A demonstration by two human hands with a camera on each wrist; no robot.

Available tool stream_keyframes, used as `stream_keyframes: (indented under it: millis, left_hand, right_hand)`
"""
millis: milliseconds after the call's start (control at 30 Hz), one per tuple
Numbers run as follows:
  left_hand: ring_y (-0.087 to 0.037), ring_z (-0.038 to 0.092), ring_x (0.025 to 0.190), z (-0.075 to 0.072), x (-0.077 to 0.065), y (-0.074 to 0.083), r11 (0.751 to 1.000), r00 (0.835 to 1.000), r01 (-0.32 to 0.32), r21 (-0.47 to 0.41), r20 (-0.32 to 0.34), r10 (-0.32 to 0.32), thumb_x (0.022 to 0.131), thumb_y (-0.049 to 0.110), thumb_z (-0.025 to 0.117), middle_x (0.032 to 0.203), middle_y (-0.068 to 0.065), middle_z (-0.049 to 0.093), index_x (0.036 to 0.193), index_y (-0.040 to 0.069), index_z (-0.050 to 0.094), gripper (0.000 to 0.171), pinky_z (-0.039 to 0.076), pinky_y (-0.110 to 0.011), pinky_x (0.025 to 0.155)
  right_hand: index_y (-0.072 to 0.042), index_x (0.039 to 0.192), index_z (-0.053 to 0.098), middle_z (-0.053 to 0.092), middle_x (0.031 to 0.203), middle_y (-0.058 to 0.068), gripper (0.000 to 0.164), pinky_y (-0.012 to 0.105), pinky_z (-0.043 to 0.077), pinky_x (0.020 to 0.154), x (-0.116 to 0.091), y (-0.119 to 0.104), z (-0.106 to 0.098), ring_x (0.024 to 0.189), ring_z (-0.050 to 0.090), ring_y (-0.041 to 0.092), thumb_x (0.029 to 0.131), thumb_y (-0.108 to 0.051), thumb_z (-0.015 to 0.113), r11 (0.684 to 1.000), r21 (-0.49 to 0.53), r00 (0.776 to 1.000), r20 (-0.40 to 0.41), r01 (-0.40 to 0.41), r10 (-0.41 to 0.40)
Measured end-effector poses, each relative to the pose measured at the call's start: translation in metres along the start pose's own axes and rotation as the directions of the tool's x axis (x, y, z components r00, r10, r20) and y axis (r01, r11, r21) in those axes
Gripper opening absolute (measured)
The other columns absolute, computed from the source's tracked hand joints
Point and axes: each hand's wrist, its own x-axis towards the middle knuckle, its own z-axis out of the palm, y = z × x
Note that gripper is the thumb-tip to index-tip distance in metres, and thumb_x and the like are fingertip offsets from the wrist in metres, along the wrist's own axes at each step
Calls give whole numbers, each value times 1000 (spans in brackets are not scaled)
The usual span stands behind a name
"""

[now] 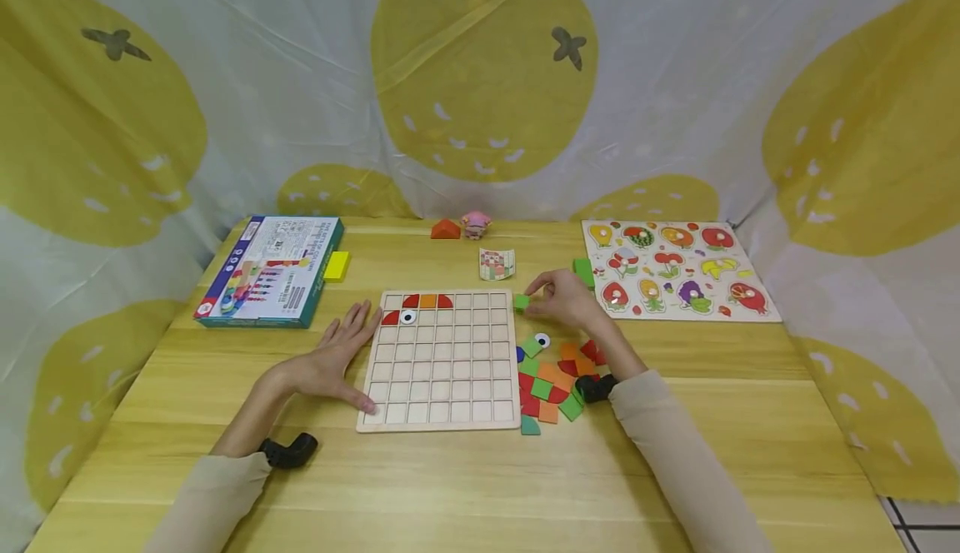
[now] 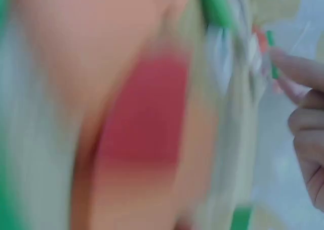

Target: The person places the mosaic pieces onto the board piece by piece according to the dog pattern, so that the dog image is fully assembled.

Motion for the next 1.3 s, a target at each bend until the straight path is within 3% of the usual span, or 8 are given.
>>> stream_keyframes:
  millis: [100, 233, 333, 400, 500, 700, 900, 1300]
  left_hand:
    - [-39, -20, 148, 2, -1, -1, 1000, 1000, 0, -14, -6, 0, 59, 60, 84, 160, -20, -21, 155, 10, -7, 141, -7, -62, 118]
    - [-39, -19, 148, 2, -1, 0, 1000, 1000, 10, -2, -8, -10, 59, 61, 83, 160, -20, -20, 155, 10, -6, 141, -6, -61, 119]
    - [-38, -19, 149, 3, 1, 2, 1000, 1000, 13, 8, 7, -13, 59, 63, 82, 160, -19, -20, 155, 10, -6, 141, -6, -62, 119]
    - [-38, -19, 148, 4, 2, 4, 1000, 1000, 12, 4, 14, -12, 59, 63, 82, 160, -19, -20, 155, 11, -6, 141, -7, -62, 119]
    - [-38, -19, 149, 4, 2, 5, 1000, 1000, 16, 4, 14, -16, 58, 64, 82, 161, -18, -20, 155, 11, -6, 142, -7, -61, 119]
    - [-38, -19, 149, 1, 0, 5, 1000, 1000, 24, 5, 11, -24, 59, 62, 83, 161, -18, -19, 156, 11, -5, 141, -7, -61, 119]
    - [-38, -19, 148, -1, -1, 5, 1000, 1000, 23, 9, 12, -24, 59, 62, 83, 160, -19, -20, 155, 10, -6, 140, -7, -62, 118]
    - [-38, -19, 148, -1, -2, 3, 1000, 1000, 12, 19, 14, -13, 61, 63, 81, 160, -19, -20, 155, 10, -6, 139, -8, -62, 118]
  right_hand:
    - [-12, 98, 74, 34, 58, -3, 23, 26, 28, 54, 3, -29, 18, 55, 31, 14, 78, -20, 81, 998, 47, 999, -9, 37, -37]
    - [-15, 94, 75, 36, 55, -3, 20, 24, 27, 51, 9, -74, 57, 53, 30, 12, 76, -20, 82, 992, 113, 994, 86, 50, -60]
    - [-13, 92, 75, 42, 54, -2, 21, 22, 28, 48, 14, -101, 88, 49, 32, 10, 74, -18, 84, 994, 92, 985, 151, 66, -80]
    - [-11, 90, 75, 53, 61, -1, 21, 21, 32, 48, 18, -115, 106, 52, 39, 8, 72, -17, 85, 996, 54, 986, 145, 71, -78]
    - [-10, 86, 75, 67, 78, 2, 21, 20, 36, 50, 24, -129, 124, 58, 46, 9, 70, -17, 87, 998, -2, 995, 74, 64, -63]
    - [-10, 85, 75, 74, 90, 3, 23, 20, 34, 47, 33, -138, 136, 58, 48, 8, 67, -18, 88, 998, -28, 998, -25, 53, -53]
    - [-17, 88, 79, 74, 98, -2, 21, 21, 41, 54, 38, -137, 138, 70, 54, 8, 69, -21, 88, 999, -28, 999, 5, 44, -44]
    - [-17, 87, 79, 73, 97, -3, 23, 20, 39, 54, 45, -137, 141, 69, 54, 8, 67, -22, 89, 998, 19, 997, 55, 54, -55]
